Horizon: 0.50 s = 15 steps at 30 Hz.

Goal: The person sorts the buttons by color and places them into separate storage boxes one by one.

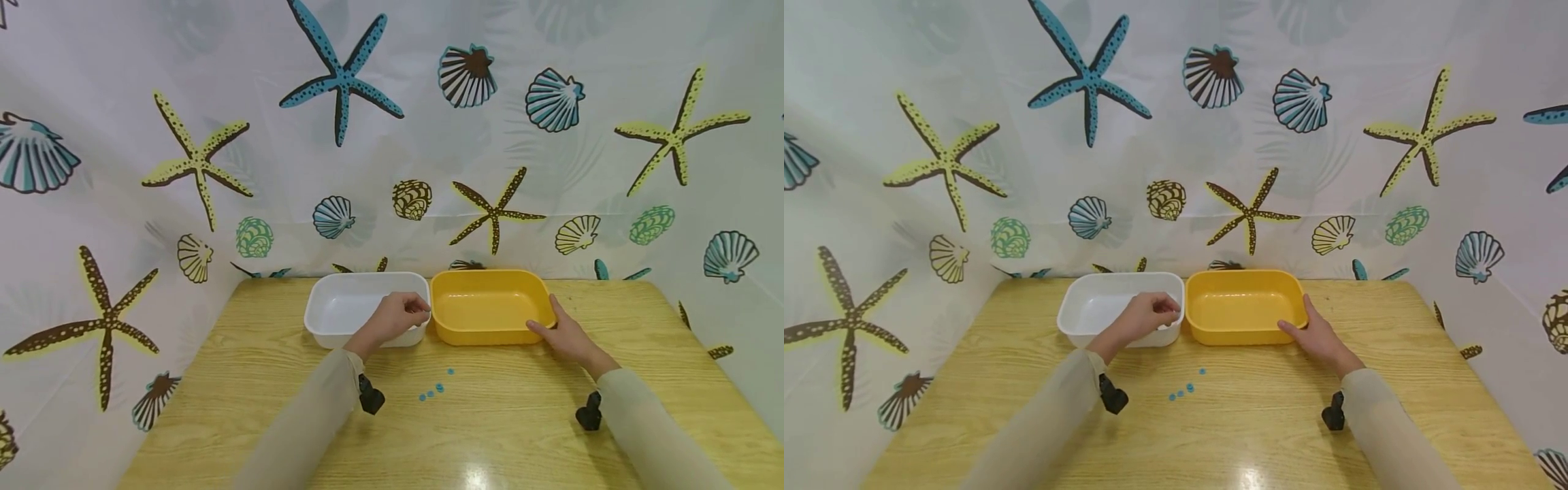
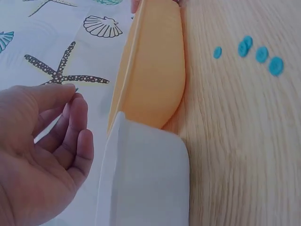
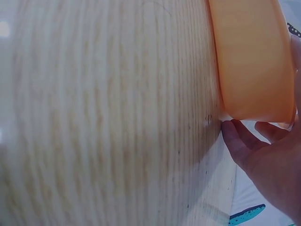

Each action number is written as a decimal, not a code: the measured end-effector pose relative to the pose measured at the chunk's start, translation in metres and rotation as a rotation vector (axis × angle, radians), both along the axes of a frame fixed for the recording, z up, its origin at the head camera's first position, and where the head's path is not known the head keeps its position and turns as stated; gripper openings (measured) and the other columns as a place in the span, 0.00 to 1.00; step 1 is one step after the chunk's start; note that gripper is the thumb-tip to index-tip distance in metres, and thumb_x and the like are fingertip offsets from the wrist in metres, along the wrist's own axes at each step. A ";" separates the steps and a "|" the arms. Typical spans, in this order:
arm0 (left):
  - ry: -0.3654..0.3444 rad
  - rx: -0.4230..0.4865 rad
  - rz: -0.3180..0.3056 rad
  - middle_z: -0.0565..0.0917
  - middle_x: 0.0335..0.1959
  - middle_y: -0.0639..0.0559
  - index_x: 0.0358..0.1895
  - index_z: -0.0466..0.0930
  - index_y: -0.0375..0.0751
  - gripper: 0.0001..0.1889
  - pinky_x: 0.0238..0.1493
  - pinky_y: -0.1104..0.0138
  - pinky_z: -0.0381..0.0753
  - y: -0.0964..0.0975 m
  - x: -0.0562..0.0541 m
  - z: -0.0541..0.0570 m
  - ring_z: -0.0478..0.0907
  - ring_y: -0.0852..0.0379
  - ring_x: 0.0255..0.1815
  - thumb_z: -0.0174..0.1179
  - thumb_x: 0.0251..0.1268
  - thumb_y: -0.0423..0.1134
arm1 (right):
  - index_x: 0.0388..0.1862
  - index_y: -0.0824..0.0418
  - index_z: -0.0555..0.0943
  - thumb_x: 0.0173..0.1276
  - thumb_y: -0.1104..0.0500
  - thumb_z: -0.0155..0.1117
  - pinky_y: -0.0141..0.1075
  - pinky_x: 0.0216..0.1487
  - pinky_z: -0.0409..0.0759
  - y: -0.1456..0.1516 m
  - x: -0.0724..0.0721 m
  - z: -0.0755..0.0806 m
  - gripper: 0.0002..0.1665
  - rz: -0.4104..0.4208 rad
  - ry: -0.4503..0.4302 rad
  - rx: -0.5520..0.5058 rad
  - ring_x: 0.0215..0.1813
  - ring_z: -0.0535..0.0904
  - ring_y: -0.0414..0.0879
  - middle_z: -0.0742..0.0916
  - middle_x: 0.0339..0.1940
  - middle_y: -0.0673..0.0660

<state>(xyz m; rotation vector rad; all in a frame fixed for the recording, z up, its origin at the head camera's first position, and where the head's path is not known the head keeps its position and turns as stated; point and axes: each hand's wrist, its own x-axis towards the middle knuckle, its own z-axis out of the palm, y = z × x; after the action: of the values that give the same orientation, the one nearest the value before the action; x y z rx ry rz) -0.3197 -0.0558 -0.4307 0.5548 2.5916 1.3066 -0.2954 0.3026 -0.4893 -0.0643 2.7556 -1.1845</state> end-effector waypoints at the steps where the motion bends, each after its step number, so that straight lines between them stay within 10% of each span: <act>1: -0.021 0.019 0.020 0.81 0.31 0.54 0.41 0.83 0.40 0.07 0.35 0.67 0.76 0.003 -0.002 0.000 0.77 0.57 0.32 0.61 0.64 0.38 | 0.74 0.65 0.28 0.65 0.31 0.52 0.59 0.67 0.46 0.000 0.000 0.000 0.63 0.000 -0.001 0.001 0.72 0.44 0.68 0.45 0.75 0.71; 15: -0.118 0.100 0.079 0.82 0.33 0.48 0.43 0.81 0.35 0.08 0.39 0.66 0.78 0.025 -0.020 -0.003 0.79 0.54 0.35 0.60 0.65 0.35 | 0.75 0.64 0.29 0.64 0.30 0.52 0.59 0.68 0.45 0.003 -0.001 -0.003 0.63 -0.011 -0.003 -0.008 0.73 0.44 0.68 0.45 0.75 0.70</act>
<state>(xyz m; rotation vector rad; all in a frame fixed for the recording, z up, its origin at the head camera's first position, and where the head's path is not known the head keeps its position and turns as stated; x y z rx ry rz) -0.3395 -0.0304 -0.4341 0.3813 2.4867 1.4543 -0.2966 0.3052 -0.4921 -0.0474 2.7522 -1.1971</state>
